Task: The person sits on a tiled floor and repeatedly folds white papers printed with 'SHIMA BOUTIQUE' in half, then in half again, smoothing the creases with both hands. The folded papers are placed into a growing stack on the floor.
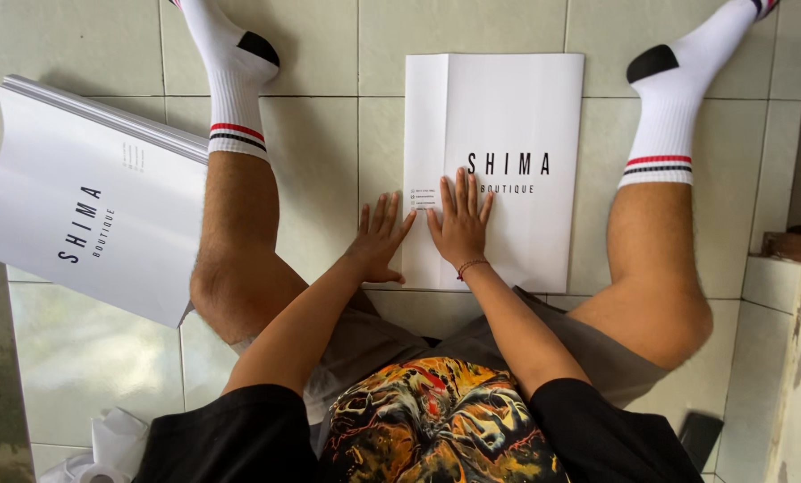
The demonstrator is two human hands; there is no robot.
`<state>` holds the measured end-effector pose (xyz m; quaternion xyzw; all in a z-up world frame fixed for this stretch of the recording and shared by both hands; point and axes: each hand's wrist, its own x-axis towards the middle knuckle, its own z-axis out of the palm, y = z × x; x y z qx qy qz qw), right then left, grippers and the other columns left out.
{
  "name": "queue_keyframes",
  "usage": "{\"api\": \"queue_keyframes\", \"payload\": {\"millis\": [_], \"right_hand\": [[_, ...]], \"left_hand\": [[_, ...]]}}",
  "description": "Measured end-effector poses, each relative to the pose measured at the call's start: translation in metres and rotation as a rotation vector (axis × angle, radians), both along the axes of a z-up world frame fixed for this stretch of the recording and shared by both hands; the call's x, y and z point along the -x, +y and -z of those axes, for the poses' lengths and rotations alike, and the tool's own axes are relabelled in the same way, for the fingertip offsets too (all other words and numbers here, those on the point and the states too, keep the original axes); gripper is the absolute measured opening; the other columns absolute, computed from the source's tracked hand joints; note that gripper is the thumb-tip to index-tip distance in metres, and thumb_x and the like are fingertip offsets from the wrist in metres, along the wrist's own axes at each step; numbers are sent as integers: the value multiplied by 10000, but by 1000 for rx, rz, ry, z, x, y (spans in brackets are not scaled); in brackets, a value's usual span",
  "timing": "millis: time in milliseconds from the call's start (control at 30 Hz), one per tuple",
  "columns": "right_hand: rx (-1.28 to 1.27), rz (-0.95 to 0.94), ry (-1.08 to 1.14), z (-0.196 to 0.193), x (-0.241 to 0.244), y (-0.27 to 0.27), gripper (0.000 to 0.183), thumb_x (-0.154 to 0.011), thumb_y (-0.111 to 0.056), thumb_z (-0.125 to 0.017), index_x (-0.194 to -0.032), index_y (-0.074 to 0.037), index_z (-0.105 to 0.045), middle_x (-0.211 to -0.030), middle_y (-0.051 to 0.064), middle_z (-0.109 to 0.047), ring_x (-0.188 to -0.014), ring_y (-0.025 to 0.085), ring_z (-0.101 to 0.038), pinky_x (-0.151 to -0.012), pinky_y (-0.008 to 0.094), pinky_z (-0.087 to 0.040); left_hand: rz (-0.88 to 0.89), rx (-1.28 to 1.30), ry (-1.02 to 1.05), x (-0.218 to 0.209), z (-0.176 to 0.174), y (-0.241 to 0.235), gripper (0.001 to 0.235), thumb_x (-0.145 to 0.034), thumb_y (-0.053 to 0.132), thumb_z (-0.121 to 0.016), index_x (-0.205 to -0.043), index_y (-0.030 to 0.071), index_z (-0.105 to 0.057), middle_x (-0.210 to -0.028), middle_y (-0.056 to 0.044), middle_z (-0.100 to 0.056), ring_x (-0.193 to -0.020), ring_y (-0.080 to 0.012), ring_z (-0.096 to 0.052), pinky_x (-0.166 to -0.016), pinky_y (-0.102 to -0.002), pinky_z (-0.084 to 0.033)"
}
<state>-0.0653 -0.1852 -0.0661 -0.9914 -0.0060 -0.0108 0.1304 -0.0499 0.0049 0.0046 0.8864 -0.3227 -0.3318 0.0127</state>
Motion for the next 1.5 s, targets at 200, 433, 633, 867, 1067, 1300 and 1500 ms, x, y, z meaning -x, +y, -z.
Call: {"api": "queue_keyframes", "payload": {"millis": [200, 433, 633, 867, 1067, 1300, 1500], "right_hand": [[-319, 89, 40, -7, -18, -63, 641, -852, -339, -689, -1427, -145, -481, -1519, 287, -260, -1432, 412, -239, -1103, 557, -268], [-346, 651, -45, 67, 3, -169, 551, -872, -303, -683, -1348, -67, -535, -1222, 121, -520, -1122, 306, -556, -883, 455, -498], [-763, 451, 55, -70, 11, -103, 483, -956, -98, -559, -1430, -94, -465, -1307, 214, -490, -1128, 384, -587, -916, 437, -516], [-281, 142, -150, -96, -7, -45, 640, -915, -34, -684, -1470, -2, -367, -1534, 262, -239, -1418, 449, -223, -1134, 607, -165], [-320, -145, -11, -29, -69, -4, 491, -1022, -105, -497, -1495, -57, -373, -1611, 91, -166, -1483, 278, -122, -1184, 490, -78], [-141, -242, 24, -18, -96, 11, 518, -1051, -119, -409, -1531, -27, -238, -1605, 90, -171, -1492, 250, -138, -1208, 500, -65], [-101, -257, 3, -8, -97, 14, 534, -1045, -101, -473, -1525, -16, -256, -1599, 115, -185, -1487, 276, -145, -1190, 560, -51]], "left_hand": [[93, -150, -87, 14, -11, -11, 1418, -528, 613, -865, -1563, 229, 25, -1599, -204, 117, -1458, -442, 73, -1103, -685, -164], [-856, 399, -225, -6, 64, -34, 536, -816, 581, -677, -1112, 139, -614, -1268, -148, -408, -1182, -404, -492, -866, -512, -528], [-1137, 430, -304, -22, 50, -41, 631, -601, 441, -883, -1043, 123, -564, -1112, -120, -434, -1041, -395, -547, -799, -510, -531], [-1238, 865, -55, -20, 51, -35, 604, -656, 301, -883, -1139, 17, -659, -1042, -196, -603, -953, -339, -654, -819, -380, -555], [-1301, 955, 34, -16, 66, -34, 543, -659, 207, -902, -1106, -26, -700, -994, -196, -644, -855, -272, -689, -751, -304, -580], [-1273, 882, -73, -14, 73, -42, 419, -738, 168, -728, -1129, 22, -692, -1018, -103, -679, -813, -175, -672, -755, -269, -575], [-1258, 876, -139, -12, 70, -44, 324, -753, 71, -726, -1074, 38, -697, -936, -67, -671, -768, -168, -645, -716, -270, -573]]}}
